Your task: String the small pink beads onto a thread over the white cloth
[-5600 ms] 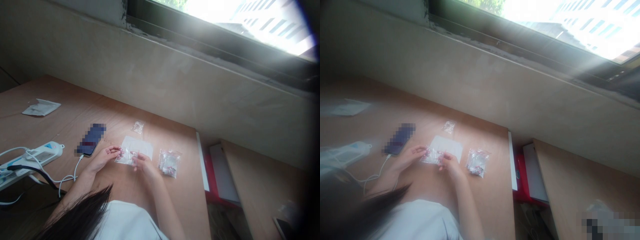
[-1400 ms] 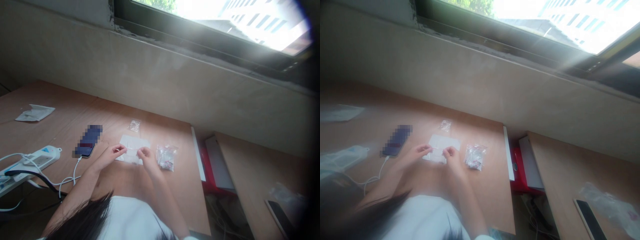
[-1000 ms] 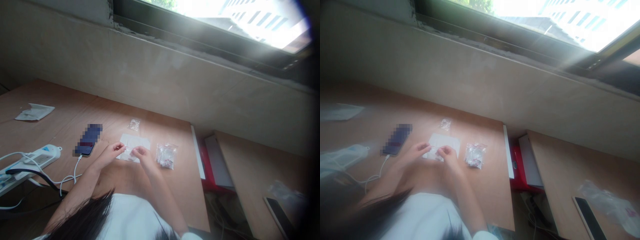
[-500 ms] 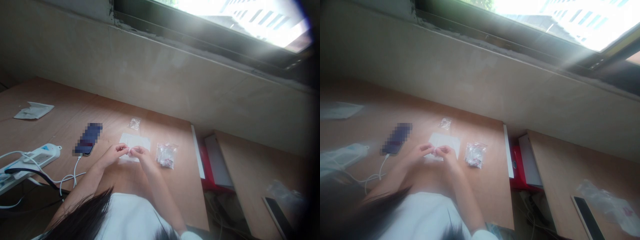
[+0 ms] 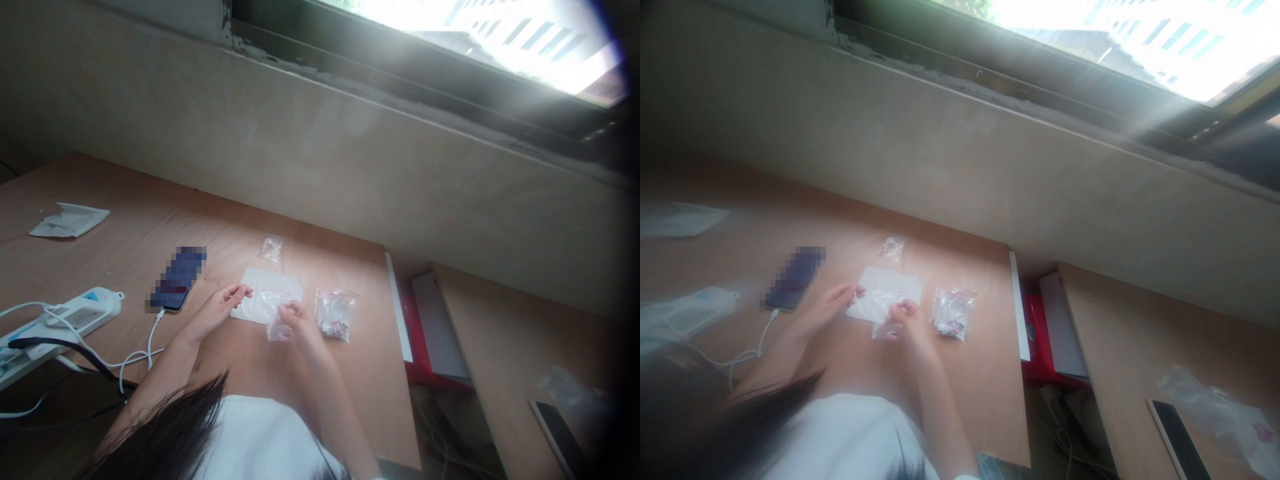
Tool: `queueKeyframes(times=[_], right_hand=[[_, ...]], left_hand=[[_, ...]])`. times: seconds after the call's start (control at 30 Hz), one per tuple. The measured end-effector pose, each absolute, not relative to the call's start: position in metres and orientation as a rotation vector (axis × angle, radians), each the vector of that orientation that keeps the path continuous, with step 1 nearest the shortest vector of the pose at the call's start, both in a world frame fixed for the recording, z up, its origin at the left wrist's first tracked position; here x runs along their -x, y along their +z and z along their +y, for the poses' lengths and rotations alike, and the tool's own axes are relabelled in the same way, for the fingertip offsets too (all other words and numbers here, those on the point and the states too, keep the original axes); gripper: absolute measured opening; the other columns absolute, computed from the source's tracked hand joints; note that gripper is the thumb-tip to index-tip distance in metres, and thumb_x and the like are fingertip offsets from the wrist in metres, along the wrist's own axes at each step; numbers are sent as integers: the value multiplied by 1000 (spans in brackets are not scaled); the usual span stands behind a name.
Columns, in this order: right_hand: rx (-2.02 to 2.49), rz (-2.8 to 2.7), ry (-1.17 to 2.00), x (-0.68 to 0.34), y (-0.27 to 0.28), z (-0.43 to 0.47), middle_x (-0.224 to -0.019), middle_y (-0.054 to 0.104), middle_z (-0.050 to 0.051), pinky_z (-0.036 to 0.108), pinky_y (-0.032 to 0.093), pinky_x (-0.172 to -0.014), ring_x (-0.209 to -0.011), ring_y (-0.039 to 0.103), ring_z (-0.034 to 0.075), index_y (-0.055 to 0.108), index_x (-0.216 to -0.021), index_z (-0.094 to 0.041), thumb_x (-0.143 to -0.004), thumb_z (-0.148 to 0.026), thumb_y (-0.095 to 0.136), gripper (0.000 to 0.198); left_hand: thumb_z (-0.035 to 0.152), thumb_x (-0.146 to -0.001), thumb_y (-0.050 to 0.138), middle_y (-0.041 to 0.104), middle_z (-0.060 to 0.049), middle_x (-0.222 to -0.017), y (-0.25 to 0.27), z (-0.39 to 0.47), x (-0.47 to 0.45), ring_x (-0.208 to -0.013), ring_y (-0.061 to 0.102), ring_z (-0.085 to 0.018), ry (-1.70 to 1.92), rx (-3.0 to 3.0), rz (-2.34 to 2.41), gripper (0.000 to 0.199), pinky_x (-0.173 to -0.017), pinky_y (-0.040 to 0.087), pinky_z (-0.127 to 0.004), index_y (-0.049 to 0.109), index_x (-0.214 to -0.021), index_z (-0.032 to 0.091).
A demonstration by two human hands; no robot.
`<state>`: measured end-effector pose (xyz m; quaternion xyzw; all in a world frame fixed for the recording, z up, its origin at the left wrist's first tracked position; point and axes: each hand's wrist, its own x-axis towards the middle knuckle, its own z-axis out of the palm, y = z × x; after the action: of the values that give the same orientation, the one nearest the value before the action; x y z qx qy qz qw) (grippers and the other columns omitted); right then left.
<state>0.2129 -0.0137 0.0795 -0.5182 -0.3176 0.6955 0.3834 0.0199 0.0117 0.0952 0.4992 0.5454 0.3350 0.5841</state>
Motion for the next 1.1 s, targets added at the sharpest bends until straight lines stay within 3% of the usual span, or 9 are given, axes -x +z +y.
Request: queueKeyframes(times=[0.17,0.3,0.43,0.57,0.73,0.93,1.1], right_hand=[[1820,-793,921,-287,61,-11,-61,53,2,26,35,-51,-54,48,15,50,-78,-16,-63,-43,52,30],[2313,-1019,239,-314,49,-16,-82,56,15,37,33,-67,-80,47,28,54,-81,-13,-62,-33,51,28],[2393,-1078,-127,-301,54,-6,-95,48,22,41,28,-72,-91,39,33,51,-95,-8,-63,-25,49,36],[2060,-1413,11,-259,64,33,-94,51,15,38,26,-79,-90,40,27,49,-96,-11,-71,-21,38,29],[1776,-1884,292,-191,47,93,-103,52,11,33,28,-75,-91,40,25,49,-102,-15,-67,-8,40,37],[1964,-2033,245,-164,19,129,-76,56,11,31,26,-63,-73,42,21,56,-68,-15,-70,-3,34,25],[1931,-1918,280,-177,16,124,-70,53,10,28,25,-57,-68,41,19,55,-67,-14,-68,-1,34,25]], left_hand=[[42,-72,47,59,-1,-77,80,9,10,-67,49,-13,891,-1135,1530,31,-65,37,-22,60,-81,15],[44,-68,51,61,-2,-79,68,7,21,-69,51,-14,904,-1086,1600,32,-65,39,-23,61,-79,15],[48,-65,52,63,-4,-81,59,4,20,-76,54,-17,874,-1072,1575,36,-67,40,-25,61,-79,15],[50,-66,50,64,-4,-80,49,4,19,-77,55,-19,833,-1067,1548,38,-71,40,-27,61,-79,15],[48,-65,53,64,-4,-77,41,7,22,-79,56,-20,781,-1027,1531,34,-73,41,-27,61,-74,16],[43,-65,54,64,-1,-74,39,7,23,-79,56,-21,770,-1044,1476,25,-74,41,-27,60,-67,20],[43,-63,54,64,-1,-72,39,9,20,-76,56,-22,759,-1041,1500,23,-73,41,-27,58,-64,20]])
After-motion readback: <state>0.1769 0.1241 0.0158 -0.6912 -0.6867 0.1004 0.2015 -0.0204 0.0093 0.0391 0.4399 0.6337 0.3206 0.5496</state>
